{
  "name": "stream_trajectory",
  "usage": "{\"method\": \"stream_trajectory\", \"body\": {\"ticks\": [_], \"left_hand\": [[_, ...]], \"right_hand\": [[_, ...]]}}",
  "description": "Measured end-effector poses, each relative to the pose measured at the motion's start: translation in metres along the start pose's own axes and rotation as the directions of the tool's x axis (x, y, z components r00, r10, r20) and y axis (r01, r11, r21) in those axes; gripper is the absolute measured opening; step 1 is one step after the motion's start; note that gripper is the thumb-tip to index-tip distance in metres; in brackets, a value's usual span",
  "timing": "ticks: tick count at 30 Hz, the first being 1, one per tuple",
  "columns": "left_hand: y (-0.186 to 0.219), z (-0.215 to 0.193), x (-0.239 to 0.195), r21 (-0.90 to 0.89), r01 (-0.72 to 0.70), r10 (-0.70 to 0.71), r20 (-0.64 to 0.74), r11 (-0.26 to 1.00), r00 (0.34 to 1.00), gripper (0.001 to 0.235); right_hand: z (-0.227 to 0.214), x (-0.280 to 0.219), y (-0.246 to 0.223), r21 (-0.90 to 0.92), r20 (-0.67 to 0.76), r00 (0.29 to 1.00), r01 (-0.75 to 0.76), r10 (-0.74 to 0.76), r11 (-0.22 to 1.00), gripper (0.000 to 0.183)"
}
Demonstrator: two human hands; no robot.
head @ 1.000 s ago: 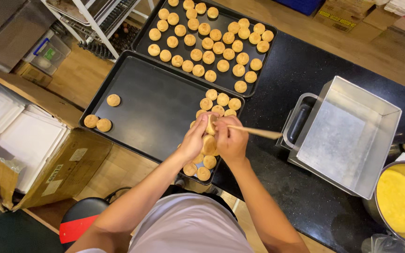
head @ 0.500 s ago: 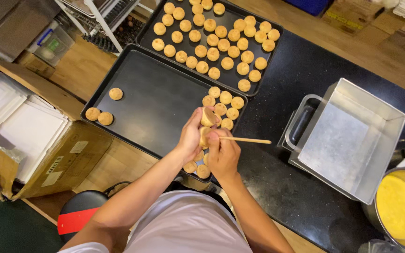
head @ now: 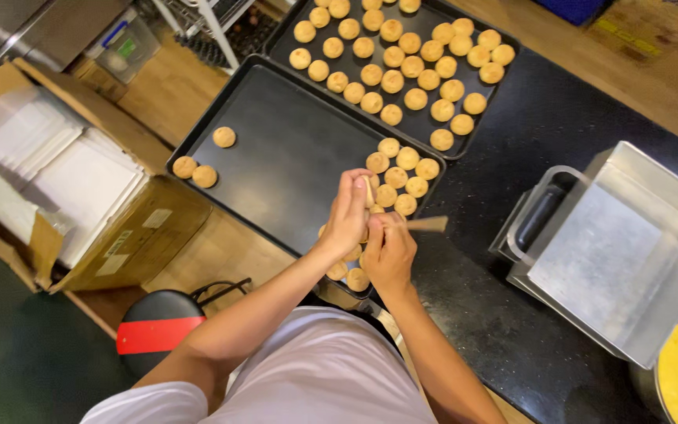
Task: The person moves a mixing bowl and baking pans, then cuts a plastic bag with scissors and places it over a glass. The person repeatedly picks up small round biscuits from a tray and pokes a hole in the center of each one using a wooden skewer.
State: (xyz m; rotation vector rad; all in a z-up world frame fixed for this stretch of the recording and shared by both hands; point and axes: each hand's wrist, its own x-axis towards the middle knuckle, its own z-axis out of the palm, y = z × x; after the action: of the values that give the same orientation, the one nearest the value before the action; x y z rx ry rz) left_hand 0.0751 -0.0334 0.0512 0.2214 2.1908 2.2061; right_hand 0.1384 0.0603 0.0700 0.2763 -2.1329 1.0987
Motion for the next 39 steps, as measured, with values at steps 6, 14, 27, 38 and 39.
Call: {"method": "stream_trajectory", "body": {"ticks": [6, 14, 27, 38, 39], "left_hand": [[-0.041, -0.047, 0.004, 0.286, 0.212, -0.184, -0.122, 0.935, 0.975, 0.048], [-0.129, -0.107, -0.029, 0.866, -0.021, -0.042, 0.049, 0.500, 0.998, 0.050], [-0.132, -0.241, 0.049, 0.883, 0.435, 0.217, -0.466, 0.178, 0.858, 0.076], [-0.157, -0.244, 0.133, 0.825, 0.515, -0.042, -0.521, 0.234, 0.853, 0.044], [-0.157, -0.236, 0.136, 0.840, 0.467, -0.027, -0.479, 0.275, 0.878, 0.042]], "right_hand": [[0.010, -0.001, 0.000, 0.315, 0.061, 0.837, -0.533, 0.544, 0.785, 0.020], [0.012, -0.005, 0.010, 0.165, 0.089, 0.840, -0.542, 0.535, 0.824, 0.023], [0.017, 0.012, 0.013, 0.132, 0.102, 0.846, -0.533, 0.524, 0.835, 0.022], [0.021, 0.013, 0.014, 0.019, 0.092, 0.804, -0.591, 0.587, 0.807, 0.020], [0.021, 0.014, 0.015, 0.013, 0.084, 0.805, -0.590, 0.587, 0.807, 0.020]]}}
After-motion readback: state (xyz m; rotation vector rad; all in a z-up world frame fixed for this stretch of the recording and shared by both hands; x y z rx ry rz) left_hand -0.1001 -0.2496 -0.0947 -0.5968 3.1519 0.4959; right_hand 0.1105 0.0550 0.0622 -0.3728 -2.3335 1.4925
